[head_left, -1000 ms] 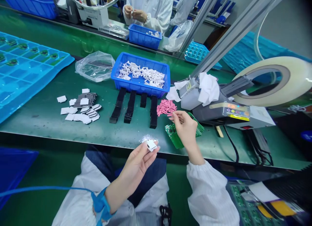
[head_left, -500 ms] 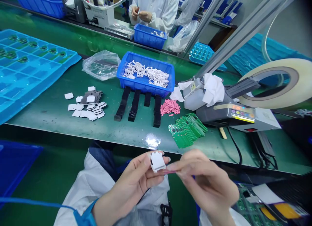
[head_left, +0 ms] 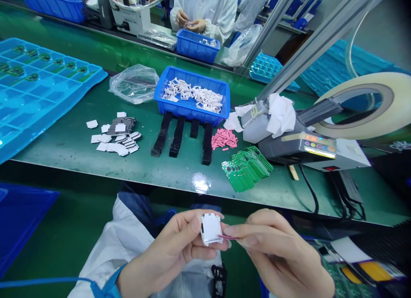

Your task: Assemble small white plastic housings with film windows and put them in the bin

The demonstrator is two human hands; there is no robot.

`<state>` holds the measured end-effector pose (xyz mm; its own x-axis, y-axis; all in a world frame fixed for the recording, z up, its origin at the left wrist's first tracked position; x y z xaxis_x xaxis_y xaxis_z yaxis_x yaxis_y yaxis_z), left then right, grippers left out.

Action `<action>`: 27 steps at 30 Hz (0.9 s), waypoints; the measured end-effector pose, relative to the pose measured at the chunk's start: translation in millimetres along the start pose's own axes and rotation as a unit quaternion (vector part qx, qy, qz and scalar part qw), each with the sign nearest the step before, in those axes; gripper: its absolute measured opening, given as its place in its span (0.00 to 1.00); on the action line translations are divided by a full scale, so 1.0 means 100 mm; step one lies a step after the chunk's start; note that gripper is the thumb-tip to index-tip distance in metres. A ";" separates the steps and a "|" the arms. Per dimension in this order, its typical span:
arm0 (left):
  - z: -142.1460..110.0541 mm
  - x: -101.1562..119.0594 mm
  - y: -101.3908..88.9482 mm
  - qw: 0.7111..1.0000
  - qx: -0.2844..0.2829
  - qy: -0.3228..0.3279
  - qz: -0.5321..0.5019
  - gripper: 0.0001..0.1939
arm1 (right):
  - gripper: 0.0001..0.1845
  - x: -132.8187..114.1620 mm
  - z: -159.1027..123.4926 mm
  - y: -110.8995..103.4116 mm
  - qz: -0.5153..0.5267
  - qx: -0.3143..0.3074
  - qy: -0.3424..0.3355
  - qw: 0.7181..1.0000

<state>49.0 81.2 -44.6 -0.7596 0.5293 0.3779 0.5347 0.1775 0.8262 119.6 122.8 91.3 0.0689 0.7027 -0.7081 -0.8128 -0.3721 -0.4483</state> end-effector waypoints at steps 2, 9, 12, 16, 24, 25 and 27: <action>0.01 -0.01 0.00 1.000 -0.003 -0.003 0.002 0.15 | 0.26 -0.01 -0.01 -0.02 -0.005 0.000 -0.002 1.000; 0.03 -0.03 -0.02 1.000 -0.004 -0.014 -0.005 0.15 | 0.26 0.02 0.01 0.01 -0.014 -0.008 -0.003 1.000; 0.02 -0.04 -0.01 1.000 -0.015 -0.018 -0.016 0.15 | 0.26 0.00 -0.01 0.06 -0.044 -0.018 -0.018 0.999; -0.01 -0.04 -0.03 0.999 -0.004 -0.016 -0.038 0.14 | 0.27 -0.09 -0.14 0.10 -0.160 -0.034 -0.068 0.984; -0.01 -0.03 -0.07 0.998 0.029 0.002 -0.058 0.14 | 0.15 -0.29 -0.22 0.36 -0.376 -0.138 -0.104 0.911; -0.01 -0.04 -0.06 0.998 0.027 0.001 -0.060 0.14 | 0.15 -0.31 -0.22 0.37 -0.390 -0.137 -0.105 0.905; -0.01 -0.05 -0.04 0.998 0.026 -0.003 -0.063 0.15 | 0.15 -0.33 -0.24 0.38 -0.405 -0.136 -0.112 0.897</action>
<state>50.4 77.0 -50.0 -0.8196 0.5053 0.2702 0.4544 0.2858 0.8437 100.5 70.7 85.0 0.4308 0.9022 0.0227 -0.3755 0.2020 -0.9046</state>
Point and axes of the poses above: each hand's wrist, its own z-axis towards the middle knuckle, its own y-axis out of the palm, x = y × z, the point moved 10 cm from there along z, towards the middle knuckle, and after that the axes turned 5 degrees about z, right-handed, at the moved point
